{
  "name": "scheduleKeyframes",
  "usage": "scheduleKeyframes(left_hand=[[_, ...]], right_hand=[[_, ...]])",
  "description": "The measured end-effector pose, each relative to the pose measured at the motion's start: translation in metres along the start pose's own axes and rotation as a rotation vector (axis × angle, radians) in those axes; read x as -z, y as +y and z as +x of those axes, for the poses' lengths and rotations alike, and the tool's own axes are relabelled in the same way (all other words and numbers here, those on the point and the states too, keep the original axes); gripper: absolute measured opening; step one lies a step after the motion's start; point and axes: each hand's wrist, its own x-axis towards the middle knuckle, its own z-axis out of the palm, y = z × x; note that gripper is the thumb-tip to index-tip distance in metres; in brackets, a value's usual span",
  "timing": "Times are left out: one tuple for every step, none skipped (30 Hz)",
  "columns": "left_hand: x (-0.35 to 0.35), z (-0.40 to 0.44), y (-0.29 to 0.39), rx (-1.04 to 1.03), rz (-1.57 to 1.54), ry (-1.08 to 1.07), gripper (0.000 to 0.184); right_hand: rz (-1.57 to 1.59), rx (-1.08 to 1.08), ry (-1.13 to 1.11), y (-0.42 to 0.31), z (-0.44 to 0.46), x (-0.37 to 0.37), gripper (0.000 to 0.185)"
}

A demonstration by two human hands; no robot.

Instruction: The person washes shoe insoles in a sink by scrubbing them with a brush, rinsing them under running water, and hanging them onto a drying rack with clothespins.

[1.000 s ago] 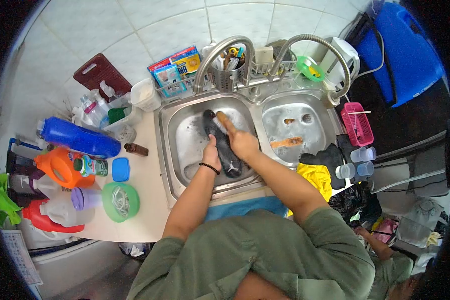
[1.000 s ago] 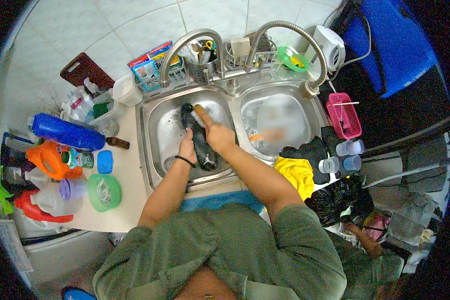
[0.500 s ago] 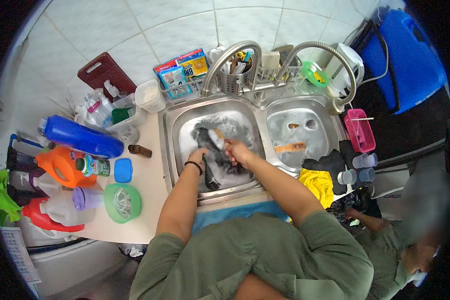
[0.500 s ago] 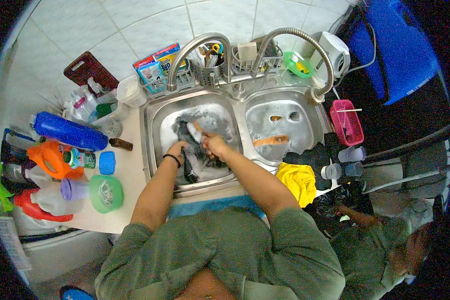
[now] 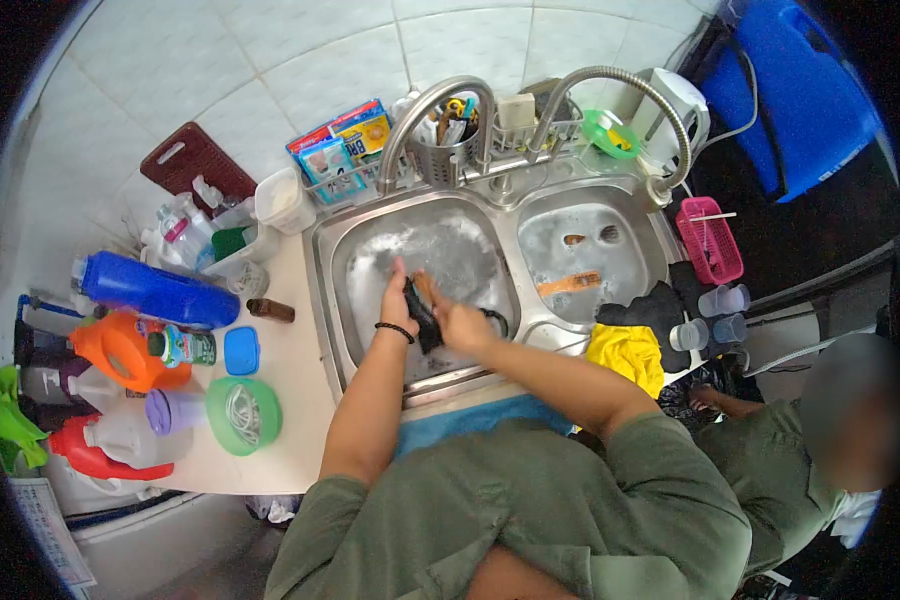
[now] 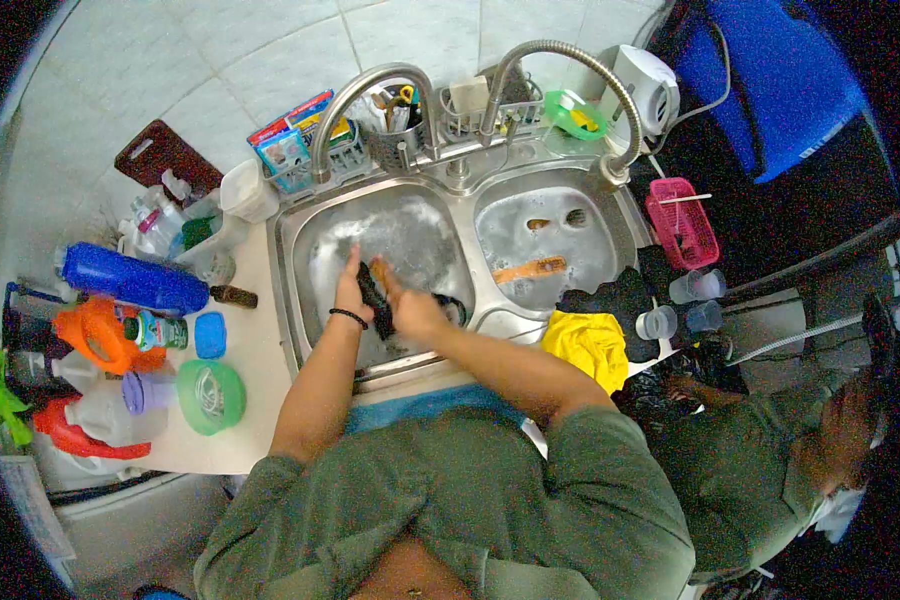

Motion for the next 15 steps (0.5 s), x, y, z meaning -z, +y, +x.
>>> scheduleKeyframes(left_hand=[[-0.009,-0.006,0.006,0.097,-0.108,0.016,0.057],[-0.015,-0.015,0.011,0.197,-0.215,0.04,0.059],[-0.023,-0.017,0.008,0.135,-0.244,-0.008,0.059],[-0.032,-0.018,0.0,0.072,-0.274,-0.055,0.058],[-0.041,-0.02,-0.008,0.008,-0.303,-0.1,0.058],[-0.042,-0.01,-0.02,0.027,-0.272,-0.001,0.049],[-0.044,-0.001,-0.034,-0.063,-0.15,0.02,0.044],[-0.038,0.005,-0.043,-0.091,-0.082,0.007,0.041],[-0.037,0.006,-0.048,-0.121,-0.014,-0.003,0.038],[-0.039,-0.003,-0.042,-0.087,-0.001,-0.054,0.036],[-0.042,-0.01,-0.035,-0.055,0.011,-0.107,0.034],[-0.027,-0.004,-0.03,0.102,-0.127,-0.107,0.032],[-0.027,-0.012,-0.016,0.089,-0.242,-0.15,0.034],[-0.027,-0.021,-0.005,0.071,-0.36,-0.188,0.036],[-0.028,-0.025,0.003,-0.051,-0.405,-0.083,0.048]], right_hand=[[0.006,0.024,0.032,0.0,-0.01,-0.001,0.056],[0.017,0.045,0.06,0.0,-0.018,-0.003,0.058],[-0.009,-0.01,0.079,-0.005,-0.017,0.005,0.058],[-0.035,-0.064,0.096,-0.012,-0.012,0.018,0.058],[-0.058,-0.117,0.113,-0.017,-0.007,0.025,0.058],[0.012,-0.15,0.155,-0.018,-0.001,0.025,0.057],[0.082,-0.183,0.198,-0.018,0.006,0.022,0.056],[0.152,-0.218,0.239,-0.017,0.011,0.019,0.055],[0.224,-0.281,0.262,-0.016,0.014,0.014,0.052],[0.251,-0.248,0.291,-0.017,0.01,0.016,0.05],[0.273,-0.213,0.322,-0.017,0.003,0.018,0.048],[0.297,-0.176,0.353,-0.017,-0.004,0.02,0.046],[0.295,-0.121,0.35,-0.017,-0.012,0.02,0.045],[0.236,-0.058,0.232,-0.015,-0.024,0.021,0.045],[0.175,0.009,0.111,-0.02,-0.038,0.03,0.045]])
